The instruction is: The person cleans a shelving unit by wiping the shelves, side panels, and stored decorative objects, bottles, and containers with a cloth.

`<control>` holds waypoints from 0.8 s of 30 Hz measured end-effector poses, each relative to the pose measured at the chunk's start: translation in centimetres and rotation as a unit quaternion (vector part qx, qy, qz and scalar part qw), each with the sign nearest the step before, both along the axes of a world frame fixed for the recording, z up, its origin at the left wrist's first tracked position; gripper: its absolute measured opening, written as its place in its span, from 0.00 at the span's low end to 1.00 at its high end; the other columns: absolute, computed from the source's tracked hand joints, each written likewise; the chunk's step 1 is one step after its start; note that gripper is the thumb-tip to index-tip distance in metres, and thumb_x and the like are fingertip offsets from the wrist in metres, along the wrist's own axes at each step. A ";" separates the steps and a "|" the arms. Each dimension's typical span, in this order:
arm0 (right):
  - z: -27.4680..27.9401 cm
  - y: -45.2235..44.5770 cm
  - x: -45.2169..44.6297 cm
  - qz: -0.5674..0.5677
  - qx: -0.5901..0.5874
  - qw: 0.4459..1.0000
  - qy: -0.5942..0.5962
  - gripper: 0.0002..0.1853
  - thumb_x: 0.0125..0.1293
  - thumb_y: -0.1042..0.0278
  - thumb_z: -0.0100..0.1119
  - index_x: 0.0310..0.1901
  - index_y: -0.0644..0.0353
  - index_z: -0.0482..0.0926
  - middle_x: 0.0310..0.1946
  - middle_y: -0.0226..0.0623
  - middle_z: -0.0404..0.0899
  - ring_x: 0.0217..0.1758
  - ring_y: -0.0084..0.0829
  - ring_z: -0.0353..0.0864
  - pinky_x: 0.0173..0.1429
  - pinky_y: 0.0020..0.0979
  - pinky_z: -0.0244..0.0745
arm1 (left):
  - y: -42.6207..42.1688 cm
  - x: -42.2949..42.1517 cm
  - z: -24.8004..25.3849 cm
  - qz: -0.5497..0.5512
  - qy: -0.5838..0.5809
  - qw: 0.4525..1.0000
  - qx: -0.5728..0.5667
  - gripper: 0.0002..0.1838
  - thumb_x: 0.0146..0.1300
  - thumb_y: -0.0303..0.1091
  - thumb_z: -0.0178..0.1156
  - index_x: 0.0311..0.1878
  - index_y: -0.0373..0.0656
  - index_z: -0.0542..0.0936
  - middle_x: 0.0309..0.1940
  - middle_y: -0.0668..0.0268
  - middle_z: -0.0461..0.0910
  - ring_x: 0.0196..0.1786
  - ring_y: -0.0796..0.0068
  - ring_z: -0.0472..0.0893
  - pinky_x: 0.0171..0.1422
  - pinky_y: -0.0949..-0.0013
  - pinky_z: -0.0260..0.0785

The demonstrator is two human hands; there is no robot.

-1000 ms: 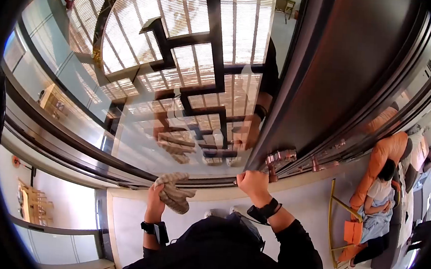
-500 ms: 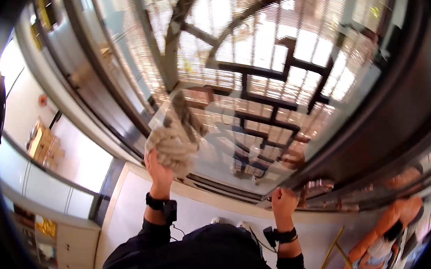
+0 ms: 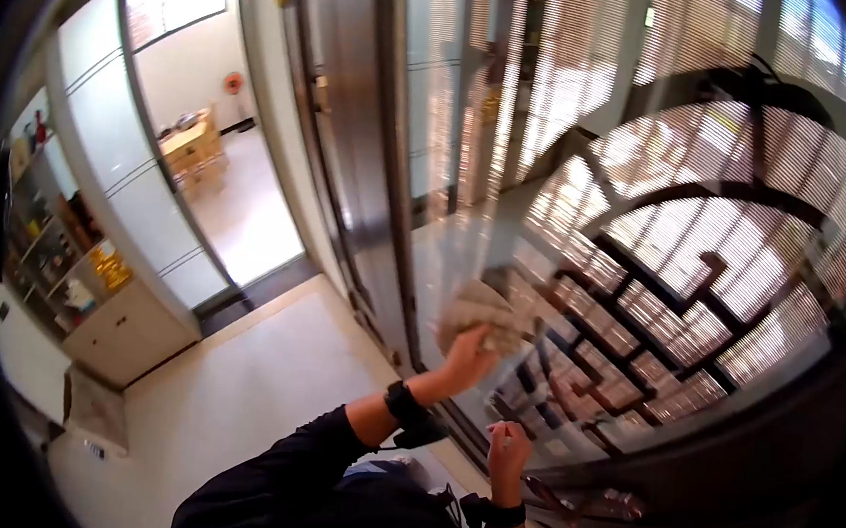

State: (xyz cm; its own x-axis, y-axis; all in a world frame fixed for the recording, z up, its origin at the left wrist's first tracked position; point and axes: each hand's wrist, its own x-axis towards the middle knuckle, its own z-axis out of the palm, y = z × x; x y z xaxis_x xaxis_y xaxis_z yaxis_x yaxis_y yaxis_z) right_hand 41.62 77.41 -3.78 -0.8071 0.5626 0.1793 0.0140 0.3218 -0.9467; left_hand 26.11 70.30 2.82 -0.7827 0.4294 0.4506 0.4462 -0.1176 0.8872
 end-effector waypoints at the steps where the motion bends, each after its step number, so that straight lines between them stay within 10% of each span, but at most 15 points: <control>1: -0.2 -0.4 -1.1 0.021 -0.006 1.000 0.002 0.07 0.55 0.74 0.47 0.24 0.65 0.73 0.18 0.38 0.70 0.25 0.32 0.72 0.32 0.29 0.65 | -0.8 0.6 0.8 -0.039 -0.012 0.999 -0.023 0.17 0.48 0.24 0.50 0.44 0.31 0.68 0.24 0.59 0.72 0.26 0.77 0.71 0.28 0.72 0.63; 5: 1.9 -4.3 -3.5 0.100 -0.026 0.991 0.089 0.28 0.53 0.75 0.51 0.55 0.66 0.51 0.42 0.40 0.64 0.37 0.28 0.68 0.42 0.27 0.64 | -5.4 0.3 -2.9 -0.082 -0.097 0.989 -0.076 0.15 0.53 0.23 0.48 0.46 0.32 0.67 0.27 0.64 0.71 0.32 0.80 0.68 0.35 0.74 0.62; 14: 1.0 -15.7 -6.2 0.333 -0.151 0.924 0.114 0.41 0.51 0.74 0.55 0.61 0.63 0.38 0.55 0.41 0.55 0.40 0.27 0.69 0.39 0.24 0.68 | -25.5 4.5 -5.1 -0.082 -0.352 0.928 0.090 0.14 0.59 0.34 0.45 0.41 0.35 0.73 0.32 0.69 0.75 0.35 0.81 0.73 0.41 0.77 0.65; 24: 2.3 -38.4 -14.0 0.620 -0.045 0.781 -0.057 0.13 0.52 0.73 0.57 0.41 0.65 0.72 0.30 0.33 0.74 0.31 0.18 0.71 0.34 0.21 0.68 | -49.0 5.3 -4.6 0.132 -0.310 0.940 0.050 0.11 0.57 0.31 0.47 0.35 0.35 0.76 0.29 0.69 0.76 0.33 0.83 0.72 0.37 0.78 0.65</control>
